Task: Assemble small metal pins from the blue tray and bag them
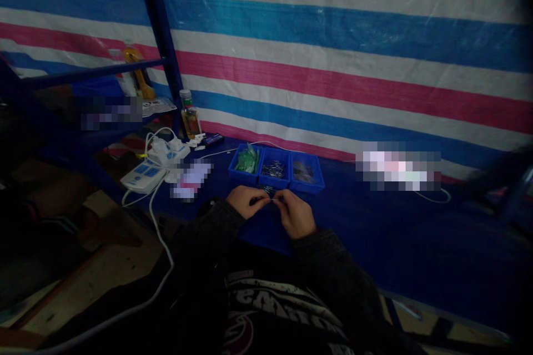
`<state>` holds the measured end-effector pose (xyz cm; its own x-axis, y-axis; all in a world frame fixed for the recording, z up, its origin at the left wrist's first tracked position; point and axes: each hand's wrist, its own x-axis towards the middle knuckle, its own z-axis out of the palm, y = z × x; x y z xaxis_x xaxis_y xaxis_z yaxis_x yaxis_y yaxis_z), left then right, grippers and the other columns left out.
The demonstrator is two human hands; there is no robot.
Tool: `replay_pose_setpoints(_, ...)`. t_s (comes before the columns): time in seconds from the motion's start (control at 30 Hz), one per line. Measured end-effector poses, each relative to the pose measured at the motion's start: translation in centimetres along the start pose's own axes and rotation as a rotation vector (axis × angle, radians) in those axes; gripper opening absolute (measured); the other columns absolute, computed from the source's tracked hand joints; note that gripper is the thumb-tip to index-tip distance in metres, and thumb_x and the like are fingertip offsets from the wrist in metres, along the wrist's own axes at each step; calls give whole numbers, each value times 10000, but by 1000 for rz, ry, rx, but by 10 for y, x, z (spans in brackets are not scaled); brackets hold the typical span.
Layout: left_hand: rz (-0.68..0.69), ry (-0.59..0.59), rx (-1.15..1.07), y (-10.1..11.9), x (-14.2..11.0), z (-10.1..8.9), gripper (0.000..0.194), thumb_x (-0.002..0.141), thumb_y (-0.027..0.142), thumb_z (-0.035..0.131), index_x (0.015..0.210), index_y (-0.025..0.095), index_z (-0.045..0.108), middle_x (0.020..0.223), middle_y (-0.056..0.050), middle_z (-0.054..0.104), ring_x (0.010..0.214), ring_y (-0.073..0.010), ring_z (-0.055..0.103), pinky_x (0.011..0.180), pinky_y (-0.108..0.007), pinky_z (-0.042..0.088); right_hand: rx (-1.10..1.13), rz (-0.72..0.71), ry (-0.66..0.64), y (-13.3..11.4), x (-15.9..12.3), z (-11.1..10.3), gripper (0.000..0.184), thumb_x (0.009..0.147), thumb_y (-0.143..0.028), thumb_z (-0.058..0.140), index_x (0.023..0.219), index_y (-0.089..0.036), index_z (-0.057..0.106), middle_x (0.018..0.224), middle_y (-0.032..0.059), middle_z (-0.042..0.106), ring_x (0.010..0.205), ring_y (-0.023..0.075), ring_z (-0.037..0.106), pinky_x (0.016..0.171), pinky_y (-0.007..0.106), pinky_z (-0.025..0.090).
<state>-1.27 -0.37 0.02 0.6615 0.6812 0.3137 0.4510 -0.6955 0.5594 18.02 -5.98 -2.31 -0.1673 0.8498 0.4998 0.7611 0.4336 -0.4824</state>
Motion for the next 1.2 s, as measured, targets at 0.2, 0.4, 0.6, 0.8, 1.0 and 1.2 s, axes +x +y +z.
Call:
replay_pose_setpoints(0.2, 12, 22, -5, -2, -1, 2, 257, 931, 339, 549, 919, 168, 741, 761, -26, 714, 647, -114, 603, 632, -196, 413, -28, 10, 27, 2, 0, 2, 148, 981, -259, 444, 944, -231, 584, 931, 35, 685, 838, 184, 647, 741, 265, 439)
replay_pose_setpoints(0.4, 8, 42, -7, -2, -1, 3, 259, 927, 346, 555, 931, 171, 747, 750, -23, 719, 633, -112, 608, 618, -191, 416, -82, 69, 44, 0, 1, 1, 200, 992, -287, 427, 869, -230, 574, 830, 20, 668, 770, 175, 628, 668, 257, 390)
replay_pose_setpoints(0.6, -15, 75, -14, -2, -1, 4, 252, 920, 339, 562, 929, 171, 749, 748, -25, 724, 618, -110, 609, 602, -190, 419, -83, 136, 65, -2, 1, -3, 232, 1000, -304, 405, 835, -229, 549, 783, 14, 653, 719, 168, 613, 638, 253, 366)
replay_pose_setpoints(0.8, -24, 79, -24, -1, 0, 3, 247, 919, 336, 560, 910, 171, 744, 727, -20, 720, 620, -112, 613, 609, -193, 428, -32, 100, 108, 2, 1, -1, 179, 991, -291, 425, 897, -226, 561, 840, 30, 661, 741, 176, 618, 680, 265, 407)
replay_pose_setpoints(1.0, -8, 104, -24, -3, 0, 5, 206, 909, 310, 577, 905, 168, 726, 777, -24, 725, 645, -114, 614, 629, -202, 435, 50, -4, 128, 1, 2, -2, 139, 970, -227, 445, 923, -224, 576, 872, 41, 642, 800, 186, 620, 727, 283, 446)
replay_pose_setpoints(1.2, 57, 70, -16, -1, 0, 0, 194, 903, 299, 585, 877, 161, 719, 801, -33, 709, 637, -110, 592, 614, -210, 428, 118, -54, 131, -3, 2, -5, 135, 948, -180, 477, 903, -226, 596, 906, 42, 641, 854, 183, 624, 783, 289, 473)
